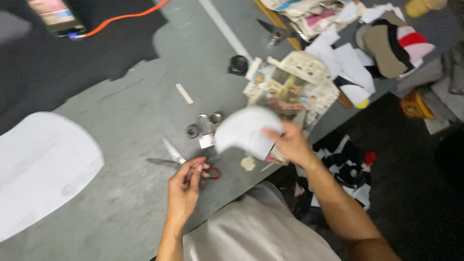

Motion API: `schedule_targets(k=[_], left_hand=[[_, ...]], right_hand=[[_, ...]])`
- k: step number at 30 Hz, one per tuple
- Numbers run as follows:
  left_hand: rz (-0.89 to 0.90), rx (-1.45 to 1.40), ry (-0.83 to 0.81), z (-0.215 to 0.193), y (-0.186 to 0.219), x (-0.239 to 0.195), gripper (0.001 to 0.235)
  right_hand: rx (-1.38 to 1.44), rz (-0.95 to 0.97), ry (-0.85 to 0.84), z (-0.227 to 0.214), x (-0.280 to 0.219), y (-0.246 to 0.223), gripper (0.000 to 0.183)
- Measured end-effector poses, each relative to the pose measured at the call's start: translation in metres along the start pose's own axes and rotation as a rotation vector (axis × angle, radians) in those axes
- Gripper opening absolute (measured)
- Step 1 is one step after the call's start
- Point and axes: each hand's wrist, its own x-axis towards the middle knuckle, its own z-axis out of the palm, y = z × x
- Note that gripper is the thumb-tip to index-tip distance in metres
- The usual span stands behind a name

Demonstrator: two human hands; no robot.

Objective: The person uses shears to cut a dark sheet of material along the outline of a white paper template, then cuts a second shape using a newspaper template. The person handles paper templates, newspaper, and the dark material throughout.

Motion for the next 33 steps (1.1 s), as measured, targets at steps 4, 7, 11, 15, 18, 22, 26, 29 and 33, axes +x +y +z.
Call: schedule_targets(k=[4, 7, 11, 15, 18, 22, 26, 29, 33], left_hand=[[-0.039, 0.018, 0.072, 0.047, 0.002, 0.014, 0.025], [-0.059, 0.135, 0.146, 0.062, 0.009, 0.015, 0.024], [-0.069, 0.186, 0.272, 0.066, 0.016, 0.006, 0.023], [-0.128, 0.204, 0.409, 0.057, 0.011, -0.012, 0.023], [-0.020, 0.152, 0.485, 0.056, 0.004, -0.022, 0.022], [0.077, 0.162, 0.570, 0.054, -0.001, -0.047, 0.021], [-0.018, 0.132, 0.709, 0.046, -0.008, -0.073, 0.023], [-0.071, 0.094, 0.783, 0.036, -0.023, -0.091, 0.022], [-0.027, -0.029, 0.851, 0.005, -0.055, -0.100, 0.023]], right_hand=[[0.206, -0.197, 0.468, -0.140, 0.047, 0.009, 0.024], [0.187, -0.247, 0.601, -0.226, 0.081, 0.004, 0.027], [-0.296, 0.039, 0.634, -0.289, 0.111, 0.016, 0.039], [-1.196, -0.604, 0.795, -0.288, 0.127, 0.055, 0.072], [-0.896, -0.601, 0.571, -0.259, 0.163, 0.069, 0.060], [-0.583, -0.728, 0.262, -0.175, 0.215, 0.041, 0.040], [-0.317, -0.792, -0.092, -0.058, 0.225, -0.014, 0.028], [-0.238, -0.760, -0.286, 0.026, 0.190, -0.043, 0.027], [-0.227, -0.755, -0.565, 0.107, 0.126, -0.059, 0.028]])
